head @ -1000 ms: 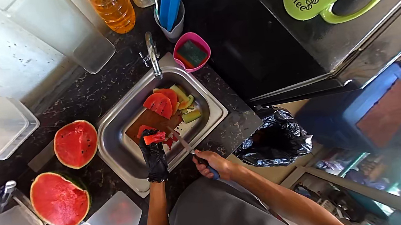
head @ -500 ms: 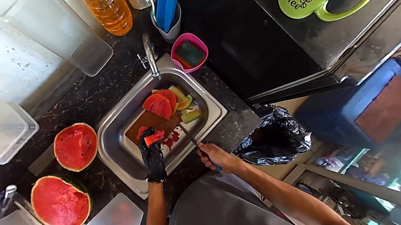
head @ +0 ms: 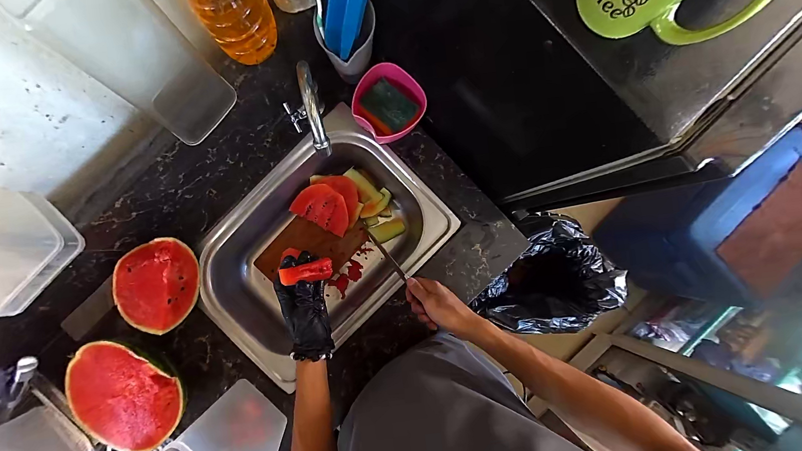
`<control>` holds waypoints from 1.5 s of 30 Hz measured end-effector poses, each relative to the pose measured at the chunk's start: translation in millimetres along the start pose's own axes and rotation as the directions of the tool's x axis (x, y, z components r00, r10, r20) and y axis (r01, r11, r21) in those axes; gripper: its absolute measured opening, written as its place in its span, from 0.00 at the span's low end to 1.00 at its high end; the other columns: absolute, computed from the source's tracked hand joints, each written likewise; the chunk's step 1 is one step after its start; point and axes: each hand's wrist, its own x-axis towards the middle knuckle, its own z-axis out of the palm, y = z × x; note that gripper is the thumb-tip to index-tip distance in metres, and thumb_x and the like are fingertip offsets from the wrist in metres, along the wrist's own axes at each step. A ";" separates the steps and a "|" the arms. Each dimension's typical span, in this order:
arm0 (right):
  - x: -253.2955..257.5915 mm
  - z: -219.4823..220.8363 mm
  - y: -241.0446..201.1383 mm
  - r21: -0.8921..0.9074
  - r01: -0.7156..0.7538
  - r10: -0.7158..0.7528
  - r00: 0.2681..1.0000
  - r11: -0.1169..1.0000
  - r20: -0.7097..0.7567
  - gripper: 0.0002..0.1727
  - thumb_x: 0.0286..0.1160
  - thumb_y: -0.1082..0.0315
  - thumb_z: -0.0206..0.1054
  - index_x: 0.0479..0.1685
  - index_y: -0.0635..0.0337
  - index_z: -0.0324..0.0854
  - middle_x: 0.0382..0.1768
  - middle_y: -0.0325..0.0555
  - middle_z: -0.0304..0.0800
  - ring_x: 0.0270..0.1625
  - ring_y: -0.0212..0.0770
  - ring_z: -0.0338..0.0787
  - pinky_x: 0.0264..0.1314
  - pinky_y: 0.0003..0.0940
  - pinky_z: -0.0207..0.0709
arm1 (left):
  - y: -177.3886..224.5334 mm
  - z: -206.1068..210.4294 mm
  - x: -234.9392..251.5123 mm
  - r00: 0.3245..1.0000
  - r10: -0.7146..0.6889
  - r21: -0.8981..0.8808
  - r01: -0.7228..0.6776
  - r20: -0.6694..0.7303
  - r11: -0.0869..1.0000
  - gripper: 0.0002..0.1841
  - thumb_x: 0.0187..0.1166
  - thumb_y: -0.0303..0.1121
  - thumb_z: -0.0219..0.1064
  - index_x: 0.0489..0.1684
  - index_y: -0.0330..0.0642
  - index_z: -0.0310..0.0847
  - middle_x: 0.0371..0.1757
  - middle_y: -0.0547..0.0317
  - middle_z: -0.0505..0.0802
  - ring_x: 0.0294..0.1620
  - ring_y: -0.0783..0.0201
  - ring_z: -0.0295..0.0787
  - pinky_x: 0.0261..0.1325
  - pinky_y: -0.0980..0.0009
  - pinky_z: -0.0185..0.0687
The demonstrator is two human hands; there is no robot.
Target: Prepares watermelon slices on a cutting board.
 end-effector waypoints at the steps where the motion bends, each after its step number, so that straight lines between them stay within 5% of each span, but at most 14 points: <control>1: -1.4 -0.3 -2.4 -0.131 0.054 -0.054 0.999 0.990 0.001 0.27 0.97 0.49 0.38 0.45 0.58 0.77 0.21 0.35 0.72 0.18 0.32 0.74 0.22 0.28 0.72 | -8.7 1.3 0.3 0.997 0.077 -0.056 -0.077 0.009 0.995 0.12 0.87 0.21 0.52 0.63 0.25 0.70 0.48 0.46 0.91 0.45 0.61 0.92 0.46 0.68 0.90; 3: -5.6 2.1 -11.2 -0.387 0.166 -0.174 0.985 0.907 0.016 0.29 0.95 0.47 0.39 0.46 0.58 0.81 0.26 0.41 0.78 0.27 0.38 0.81 0.34 0.39 0.77 | 33.2 27.5 3.2 0.945 -0.303 -0.143 0.285 -0.127 0.948 0.20 0.90 0.26 0.52 0.79 0.43 0.64 0.62 0.51 0.89 0.59 0.57 0.90 0.65 0.57 0.88; 8: -25.8 15.6 -28.1 -0.715 0.220 -0.286 0.958 0.663 0.030 0.34 0.91 0.38 0.39 0.43 0.55 0.83 0.26 0.48 0.83 0.35 0.52 0.88 0.39 0.56 0.77 | 33.1 26.7 5.1 0.944 -0.297 -0.177 0.271 -0.142 0.946 0.19 0.92 0.30 0.49 0.79 0.42 0.63 0.61 0.50 0.89 0.56 0.57 0.91 0.59 0.59 0.89; 10: -31.8 14.2 -31.0 -0.774 0.197 -0.280 0.960 0.602 0.026 0.35 0.90 0.38 0.38 0.43 0.55 0.83 0.27 0.49 0.85 0.36 0.54 0.89 0.38 0.58 0.78 | 34.5 18.7 5.9 0.951 -0.287 -0.174 0.266 -0.113 0.948 0.15 0.89 0.23 0.49 0.69 0.37 0.71 0.53 0.51 0.90 0.50 0.59 0.91 0.56 0.62 0.89; 12: -37.6 12.5 -35.6 -0.823 0.167 -0.258 0.966 0.543 0.025 0.35 0.91 0.38 0.38 0.46 0.55 0.84 0.30 0.52 0.88 0.40 0.57 0.91 0.40 0.60 0.79 | 75.2 41.6 16.7 0.806 -0.503 -0.175 0.472 -0.311 0.864 0.18 0.83 0.11 0.45 0.49 0.38 0.80 0.36 0.53 0.91 0.35 0.62 0.89 0.45 0.66 0.88; 13: -40.0 12.0 -38.6 -0.843 0.150 -0.240 0.970 0.517 0.026 0.35 0.91 0.38 0.37 0.48 0.55 0.84 0.32 0.53 0.89 0.42 0.58 0.92 0.42 0.60 0.80 | 46.4 21.7 3.7 0.992 -0.122 -0.152 0.113 -0.046 0.982 0.19 0.83 0.11 0.40 0.69 0.20 0.66 0.51 0.40 0.89 0.47 0.58 0.92 0.51 0.67 0.91; 15: -45.2 13.1 -44.2 -0.869 0.122 -0.215 0.976 0.480 0.018 0.35 0.91 0.39 0.37 0.50 0.57 0.84 0.34 0.56 0.90 0.45 0.60 0.92 0.43 0.61 0.80 | 83.4 40.5 9.9 0.885 -0.436 -0.023 0.439 -0.162 0.898 0.20 0.89 0.18 0.42 0.76 0.41 0.65 0.56 0.57 0.87 0.55 0.65 0.88 0.65 0.66 0.84; 20: -48.5 17.6 -47.5 -0.918 0.098 -0.275 0.961 0.384 -0.012 0.34 0.91 0.40 0.38 0.50 0.57 0.84 0.34 0.56 0.91 0.44 0.61 0.93 0.41 0.60 0.80 | 42.1 17.7 1.7 0.982 -0.187 0.024 0.186 0.025 0.982 0.21 0.90 0.28 0.51 0.81 0.42 0.63 0.64 0.54 0.89 0.62 0.61 0.89 0.67 0.61 0.86; 27: -32.4 19.3 -26.5 -0.739 0.151 -0.246 0.969 0.657 -0.021 0.32 0.94 0.44 0.39 0.54 0.62 0.81 0.34 0.55 0.88 0.43 0.56 0.91 0.48 0.57 0.81 | 35.7 24.3 -0.6 0.896 -0.410 -0.159 0.386 -0.171 0.909 0.18 0.94 0.34 0.46 0.80 0.47 0.64 0.60 0.52 0.88 0.54 0.58 0.90 0.56 0.59 0.89; 32: 11.3 -5.3 13.7 -0.444 0.047 -0.074 0.996 0.895 -0.043 0.32 0.95 0.44 0.38 0.55 0.61 0.81 0.34 0.48 0.83 0.33 0.44 0.84 0.40 0.46 0.80 | 48.3 23.5 -6.1 0.840 -0.531 -0.386 0.455 -0.114 0.802 0.18 0.96 0.39 0.41 0.71 0.43 0.71 0.55 0.50 0.91 0.52 0.56 0.91 0.55 0.57 0.89; 36: 5.2 -4.3 2.4 -0.357 0.243 -0.294 0.951 0.902 -0.096 0.26 0.95 0.52 0.41 0.50 0.63 0.80 0.23 0.38 0.76 0.21 0.35 0.77 0.25 0.35 0.76 | 74.8 14.9 -10.6 0.804 -0.594 -0.525 0.500 -0.014 0.688 0.24 0.95 0.46 0.38 0.66 0.43 0.77 0.47 0.47 0.94 0.33 0.62 0.91 0.28 0.73 0.84; 39: -2.2 1.8 -26.3 -0.160 0.133 -0.141 0.989 0.978 -0.039 0.24 0.98 0.52 0.39 0.46 0.59 0.75 0.18 0.32 0.68 0.14 0.29 0.68 0.16 0.24 0.66 | 97.0 8.8 -18.2 0.808 -0.588 -0.597 0.458 -0.028 0.659 0.23 0.94 0.46 0.41 0.69 0.43 0.78 0.52 0.45 0.94 0.44 0.57 0.95 0.36 0.70 0.89; 42: -18.1 20.4 -57.2 -0.299 0.262 -0.249 0.965 0.918 0.080 0.26 0.96 0.50 0.41 0.41 0.58 0.77 0.16 0.32 0.66 0.14 0.29 0.66 0.15 0.26 0.64 | 124.9 -2.4 -33.4 0.860 -0.510 -0.667 0.383 0.005 0.639 0.22 0.92 0.41 0.42 0.66 0.38 0.77 0.58 0.41 0.92 0.53 0.53 0.93 0.46 0.65 0.91; 45: -41.3 56.0 -86.2 -0.511 0.559 -0.449 0.829 0.653 0.333 0.28 0.94 0.48 0.44 0.39 0.60 0.82 0.19 0.36 0.72 0.20 0.32 0.73 0.24 0.32 0.71 | 154.8 -21.8 -57.2 0.936 -0.340 -0.590 0.323 0.086 0.740 0.26 0.73 0.28 0.61 0.75 0.38 0.69 0.66 0.44 0.89 0.62 0.57 0.91 0.52 0.67 0.91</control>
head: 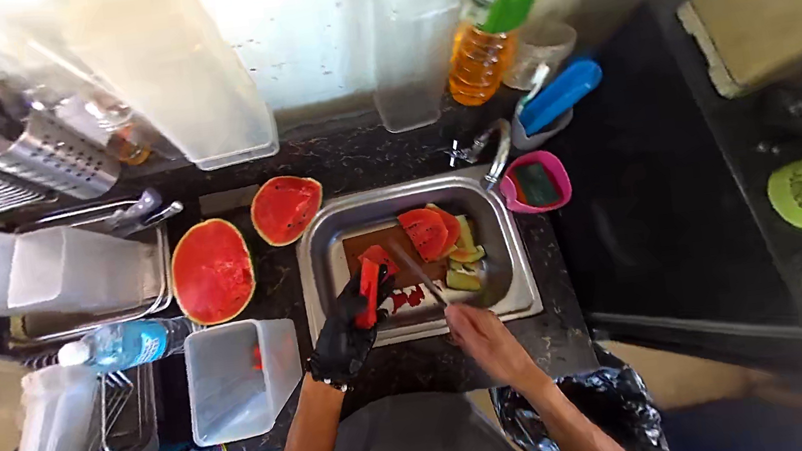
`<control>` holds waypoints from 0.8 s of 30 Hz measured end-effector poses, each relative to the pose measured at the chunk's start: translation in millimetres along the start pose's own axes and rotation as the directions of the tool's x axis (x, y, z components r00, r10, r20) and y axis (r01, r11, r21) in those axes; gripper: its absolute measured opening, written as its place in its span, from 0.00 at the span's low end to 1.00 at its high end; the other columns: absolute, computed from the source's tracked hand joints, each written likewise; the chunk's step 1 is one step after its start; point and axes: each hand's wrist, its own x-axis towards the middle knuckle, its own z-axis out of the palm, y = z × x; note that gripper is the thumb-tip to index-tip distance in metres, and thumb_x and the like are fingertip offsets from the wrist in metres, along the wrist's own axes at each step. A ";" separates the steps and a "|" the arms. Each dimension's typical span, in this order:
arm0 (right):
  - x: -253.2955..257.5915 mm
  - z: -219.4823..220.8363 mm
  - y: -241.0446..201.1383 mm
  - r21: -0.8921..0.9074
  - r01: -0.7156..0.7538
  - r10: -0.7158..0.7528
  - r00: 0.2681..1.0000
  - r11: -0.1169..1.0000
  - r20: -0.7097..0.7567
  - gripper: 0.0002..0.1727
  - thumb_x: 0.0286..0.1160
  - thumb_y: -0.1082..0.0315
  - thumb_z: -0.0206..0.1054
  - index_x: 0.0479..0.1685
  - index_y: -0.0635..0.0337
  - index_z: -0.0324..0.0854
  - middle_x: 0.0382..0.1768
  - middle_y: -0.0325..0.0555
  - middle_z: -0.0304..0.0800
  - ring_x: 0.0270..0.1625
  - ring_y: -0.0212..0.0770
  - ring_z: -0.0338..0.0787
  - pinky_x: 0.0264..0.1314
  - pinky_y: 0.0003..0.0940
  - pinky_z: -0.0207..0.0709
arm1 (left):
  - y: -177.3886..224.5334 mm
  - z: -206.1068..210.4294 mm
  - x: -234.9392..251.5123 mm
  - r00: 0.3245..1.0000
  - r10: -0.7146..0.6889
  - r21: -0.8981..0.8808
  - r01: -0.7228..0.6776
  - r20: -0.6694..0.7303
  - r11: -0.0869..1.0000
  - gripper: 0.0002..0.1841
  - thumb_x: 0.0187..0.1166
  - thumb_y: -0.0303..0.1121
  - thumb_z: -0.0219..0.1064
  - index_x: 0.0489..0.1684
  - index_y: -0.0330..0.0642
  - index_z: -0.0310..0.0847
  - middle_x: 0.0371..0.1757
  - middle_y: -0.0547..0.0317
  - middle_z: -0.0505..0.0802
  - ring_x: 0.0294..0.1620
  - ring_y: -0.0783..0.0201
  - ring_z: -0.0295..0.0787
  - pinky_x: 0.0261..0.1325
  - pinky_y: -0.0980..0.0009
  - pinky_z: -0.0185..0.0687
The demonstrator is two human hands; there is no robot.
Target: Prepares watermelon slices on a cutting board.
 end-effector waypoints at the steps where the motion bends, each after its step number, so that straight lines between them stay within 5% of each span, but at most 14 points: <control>1: 2.6 5.2 -20.0 -0.115 0.082 -0.075 0.995 0.990 0.059 0.30 0.93 0.46 0.45 0.39 0.60 0.83 0.21 0.39 0.76 0.23 0.35 0.77 0.29 0.37 0.74 | 9.7 -0.1 -12.0 0.999 0.029 0.078 -0.031 0.026 0.997 0.36 0.66 0.24 0.66 0.81 0.37 0.62 0.69 0.45 0.87 0.65 0.56 0.88 0.57 0.64 0.90; 3: 7.7 20.7 -56.5 -0.260 0.205 -0.166 0.972 0.943 0.167 0.32 0.93 0.43 0.44 0.39 0.59 0.84 0.19 0.40 0.76 0.24 0.38 0.80 0.29 0.42 0.75 | 27.7 -1.1 -39.0 0.996 0.085 0.156 -0.089 0.030 0.984 0.43 0.60 0.21 0.70 0.84 0.33 0.57 0.70 0.44 0.85 0.67 0.55 0.87 0.65 0.59 0.87; 6: 19.7 52.3 -88.7 -0.300 0.388 -0.297 0.904 0.872 0.306 0.32 0.93 0.42 0.42 0.39 0.58 0.83 0.15 0.39 0.73 0.20 0.38 0.77 0.25 0.40 0.71 | 54.8 -8.3 -87.7 0.986 0.165 0.105 -0.163 -0.015 0.981 0.38 0.63 0.18 0.66 0.81 0.33 0.61 0.71 0.42 0.85 0.71 0.50 0.85 0.74 0.52 0.82; 9: 29.2 87.0 -106.1 -0.284 0.504 -0.371 0.833 0.816 0.411 0.32 0.93 0.41 0.42 0.36 0.56 0.81 0.14 0.37 0.71 0.18 0.36 0.76 0.22 0.39 0.70 | 73.5 -31.1 -133.0 0.968 0.224 0.031 -0.222 -0.108 0.974 0.33 0.67 0.20 0.63 0.79 0.34 0.64 0.69 0.42 0.86 0.68 0.51 0.86 0.71 0.55 0.83; 14: 36.3 141.7 -126.2 -0.396 0.521 -0.219 0.772 0.756 0.597 0.33 0.92 0.39 0.41 0.34 0.54 0.80 0.13 0.38 0.68 0.18 0.39 0.75 0.22 0.42 0.69 | 81.7 -73.0 -181.7 0.940 0.263 -0.097 -0.289 -0.219 0.952 0.31 0.70 0.23 0.61 0.80 0.34 0.65 0.71 0.41 0.84 0.68 0.52 0.85 0.71 0.57 0.83; 17: 37.2 165.8 -135.9 -0.548 0.578 -0.166 0.765 0.605 0.623 0.34 0.92 0.38 0.37 0.37 0.55 0.79 0.13 0.40 0.71 0.20 0.44 0.79 0.23 0.45 0.72 | 75.6 -93.1 -196.5 0.929 0.288 -0.262 -0.345 -0.230 0.902 0.31 0.69 0.24 0.67 0.77 0.35 0.68 0.71 0.39 0.84 0.70 0.50 0.85 0.71 0.56 0.83; 21: 36.2 186.6 -133.9 -0.666 0.640 -0.289 0.768 0.384 0.571 0.36 0.92 0.39 0.38 0.38 0.58 0.82 0.16 0.46 0.80 0.22 0.51 0.88 0.22 0.49 0.78 | 72.5 -103.0 -203.8 0.921 0.283 -0.423 -0.376 -0.268 0.824 0.24 0.70 0.24 0.69 0.68 0.35 0.74 0.64 0.41 0.89 0.64 0.51 0.89 0.68 0.56 0.85; 24: 34.1 190.7 -136.2 -0.671 0.616 -0.216 0.782 0.412 0.585 0.35 0.92 0.39 0.38 0.40 0.58 0.83 0.17 0.46 0.81 0.24 0.51 0.89 0.25 0.50 0.79 | 68.2 -112.0 -204.4 0.923 0.273 -0.486 -0.377 -0.272 0.788 0.27 0.72 0.24 0.64 0.74 0.34 0.71 0.69 0.39 0.86 0.69 0.49 0.86 0.71 0.54 0.84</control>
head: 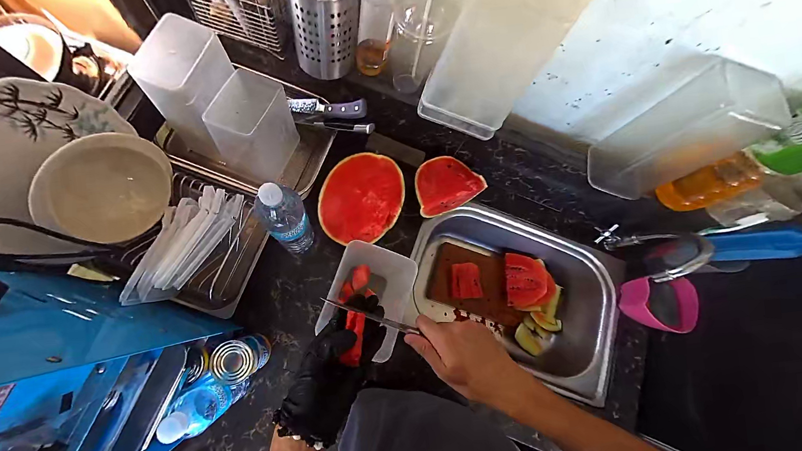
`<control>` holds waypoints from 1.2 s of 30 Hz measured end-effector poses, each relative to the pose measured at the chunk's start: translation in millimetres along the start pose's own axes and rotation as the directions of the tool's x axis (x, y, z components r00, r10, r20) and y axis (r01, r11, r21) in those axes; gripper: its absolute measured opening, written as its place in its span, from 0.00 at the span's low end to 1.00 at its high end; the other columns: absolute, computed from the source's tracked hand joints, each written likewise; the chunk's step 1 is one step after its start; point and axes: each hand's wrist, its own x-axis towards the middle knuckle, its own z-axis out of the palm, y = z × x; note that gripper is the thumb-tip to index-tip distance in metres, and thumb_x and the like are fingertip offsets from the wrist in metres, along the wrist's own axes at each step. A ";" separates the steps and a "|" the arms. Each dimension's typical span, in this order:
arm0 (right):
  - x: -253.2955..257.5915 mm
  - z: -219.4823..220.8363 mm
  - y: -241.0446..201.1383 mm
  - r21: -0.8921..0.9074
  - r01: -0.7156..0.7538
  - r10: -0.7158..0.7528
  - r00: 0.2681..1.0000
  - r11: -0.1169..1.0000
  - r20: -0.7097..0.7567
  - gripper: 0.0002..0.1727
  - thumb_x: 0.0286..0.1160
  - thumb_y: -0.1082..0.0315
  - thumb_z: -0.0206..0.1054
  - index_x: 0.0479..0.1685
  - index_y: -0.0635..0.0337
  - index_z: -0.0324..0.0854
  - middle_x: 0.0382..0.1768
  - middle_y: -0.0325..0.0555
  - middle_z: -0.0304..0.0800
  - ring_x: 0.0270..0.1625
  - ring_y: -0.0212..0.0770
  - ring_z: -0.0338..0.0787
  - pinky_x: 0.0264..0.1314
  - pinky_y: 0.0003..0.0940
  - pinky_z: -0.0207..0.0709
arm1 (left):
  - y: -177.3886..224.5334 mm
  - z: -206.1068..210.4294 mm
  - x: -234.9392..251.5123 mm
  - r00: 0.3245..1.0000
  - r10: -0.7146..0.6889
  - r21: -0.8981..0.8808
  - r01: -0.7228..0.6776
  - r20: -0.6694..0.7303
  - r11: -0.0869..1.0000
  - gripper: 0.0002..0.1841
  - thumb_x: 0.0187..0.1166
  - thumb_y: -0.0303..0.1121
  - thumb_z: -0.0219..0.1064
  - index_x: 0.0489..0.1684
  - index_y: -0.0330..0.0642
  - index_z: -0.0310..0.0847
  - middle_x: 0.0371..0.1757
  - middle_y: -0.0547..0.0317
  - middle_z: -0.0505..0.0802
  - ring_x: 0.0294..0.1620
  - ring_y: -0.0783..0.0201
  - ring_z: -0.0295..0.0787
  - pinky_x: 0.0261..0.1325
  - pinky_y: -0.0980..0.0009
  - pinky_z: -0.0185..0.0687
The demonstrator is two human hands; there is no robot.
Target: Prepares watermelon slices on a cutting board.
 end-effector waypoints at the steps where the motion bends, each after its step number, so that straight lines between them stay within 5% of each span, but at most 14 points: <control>1: -0.1 -2.8 -0.1 0.071 -0.030 0.025 0.998 0.997 0.059 0.35 0.92 0.39 0.38 0.41 0.58 0.82 0.17 0.46 0.80 0.25 0.51 0.87 0.27 0.50 0.78 | 0.7 -2.8 0.1 1.000 -0.005 0.004 0.005 0.012 1.000 0.28 0.72 0.24 0.64 0.77 0.35 0.69 0.71 0.39 0.85 0.71 0.48 0.85 0.72 0.51 0.83; 5: -13.2 -8.0 2.8 0.451 0.003 -0.033 0.998 0.893 0.060 0.30 0.93 0.43 0.43 0.34 0.55 0.79 0.14 0.36 0.67 0.17 0.36 0.73 0.21 0.37 0.66 | -2.9 -15.9 2.6 0.989 0.080 0.150 -0.099 0.128 0.984 0.39 0.61 0.23 0.72 0.81 0.37 0.68 0.78 0.44 0.81 0.79 0.49 0.78 0.78 0.48 0.77; 8: -23.0 -6.2 -1.7 0.566 0.091 -0.145 0.988 0.819 0.052 0.27 0.95 0.47 0.44 0.32 0.54 0.77 0.13 0.34 0.64 0.16 0.32 0.69 0.19 0.32 0.62 | -1.3 -21.9 9.8 0.963 0.109 0.226 -0.167 0.248 0.960 0.42 0.59 0.23 0.75 0.84 0.36 0.65 0.84 0.41 0.75 0.85 0.47 0.70 0.85 0.50 0.67; 13: -13.3 14.3 0.9 0.439 0.011 -0.095 0.981 0.899 0.170 0.30 0.94 0.43 0.40 0.36 0.55 0.78 0.14 0.39 0.68 0.18 0.41 0.75 0.23 0.42 0.69 | -2.6 -25.2 18.4 0.953 0.106 0.189 -0.164 0.284 0.968 0.42 0.61 0.21 0.70 0.85 0.36 0.63 0.85 0.37 0.73 0.85 0.44 0.69 0.86 0.49 0.65; 17: -10.7 15.0 -5.1 0.232 0.014 -0.041 0.993 0.973 0.115 0.33 0.93 0.40 0.38 0.39 0.57 0.80 0.17 0.44 0.77 0.24 0.48 0.86 0.26 0.48 0.77 | -5.0 -23.4 14.6 0.983 0.135 -0.057 -0.129 0.125 0.990 0.24 0.65 0.34 0.74 0.63 0.36 0.83 0.65 0.42 0.89 0.69 0.50 0.86 0.74 0.53 0.80; 21: -23.1 3.0 2.5 0.352 -0.025 0.063 0.993 0.936 -0.098 0.30 0.93 0.42 0.43 0.35 0.55 0.80 0.13 0.39 0.71 0.17 0.41 0.78 0.19 0.43 0.70 | -3.2 -24.9 13.1 0.977 0.210 0.011 -0.210 0.035 0.978 0.35 0.81 0.59 0.49 0.68 0.35 0.80 0.64 0.45 0.90 0.67 0.54 0.87 0.70 0.54 0.82; 24: -37.9 -6.7 28.6 0.477 -0.119 0.216 0.964 0.871 -0.154 0.29 0.93 0.44 0.44 0.37 0.57 0.81 0.13 0.38 0.70 0.17 0.38 0.75 0.20 0.42 0.70 | 0.4 -15.7 2.2 0.974 0.200 0.113 -0.189 -0.103 0.975 0.43 0.85 0.62 0.29 0.78 0.35 0.72 0.73 0.46 0.86 0.74 0.55 0.82 0.74 0.56 0.77; 28: -77.7 -6.7 84.7 0.494 -0.306 0.450 0.870 0.814 -0.202 0.31 0.93 0.43 0.44 0.42 0.61 0.83 0.18 0.41 0.75 0.21 0.38 0.78 0.25 0.42 0.74 | 1.5 17.9 -13.5 0.976 0.209 0.161 -0.217 0.063 0.963 0.45 0.86 0.62 0.29 0.86 0.30 0.61 0.88 0.39 0.70 0.90 0.45 0.63 0.89 0.49 0.60; 31: -122.2 9.9 128.0 0.475 -0.443 0.600 0.759 0.760 -0.253 0.33 0.92 0.42 0.43 0.41 0.62 0.83 0.17 0.42 0.74 0.20 0.40 0.78 0.23 0.45 0.72 | -27.4 55.6 -18.4 0.964 0.248 0.222 -0.264 0.098 0.939 0.30 0.83 0.55 0.55 0.63 0.36 0.85 0.66 0.45 0.91 0.70 0.49 0.86 0.71 0.56 0.83; 32: -135.1 21.5 142.5 0.517 -0.470 0.651 0.717 0.715 -0.248 0.32 0.92 0.43 0.43 0.41 0.62 0.82 0.17 0.41 0.74 0.19 0.39 0.77 0.23 0.43 0.72 | -44.4 56.7 -18.5 0.958 0.231 0.262 -0.269 0.169 0.927 0.26 0.83 0.53 0.59 0.59 0.40 0.89 0.62 0.50 0.93 0.67 0.55 0.88 0.70 0.60 0.82; 34: -159.8 55.1 174.7 0.662 -0.515 0.767 0.625 0.545 -0.145 0.31 0.93 0.48 0.41 0.45 0.66 0.81 0.19 0.41 0.74 0.20 0.36 0.75 0.25 0.39 0.75 | -82.8 45.9 -13.6 0.963 0.103 0.501 -0.219 0.248 0.837 0.20 0.89 0.44 0.53 0.56 0.43 0.89 0.58 0.61 0.94 0.63 0.70 0.88 0.69 0.72 0.81; 36: -180.4 91.2 209.1 0.746 -0.638 0.870 0.462 0.190 0.173 0.32 0.97 0.49 0.36 0.51 0.69 0.79 0.23 0.42 0.73 0.22 0.36 0.73 0.28 0.37 0.74 | -128.9 43.6 31.9 0.993 -0.102 0.798 0.014 0.060 0.603 0.15 0.88 0.30 0.54 0.58 0.32 0.84 0.54 0.54 0.93 0.56 0.71 0.87 0.64 0.75 0.81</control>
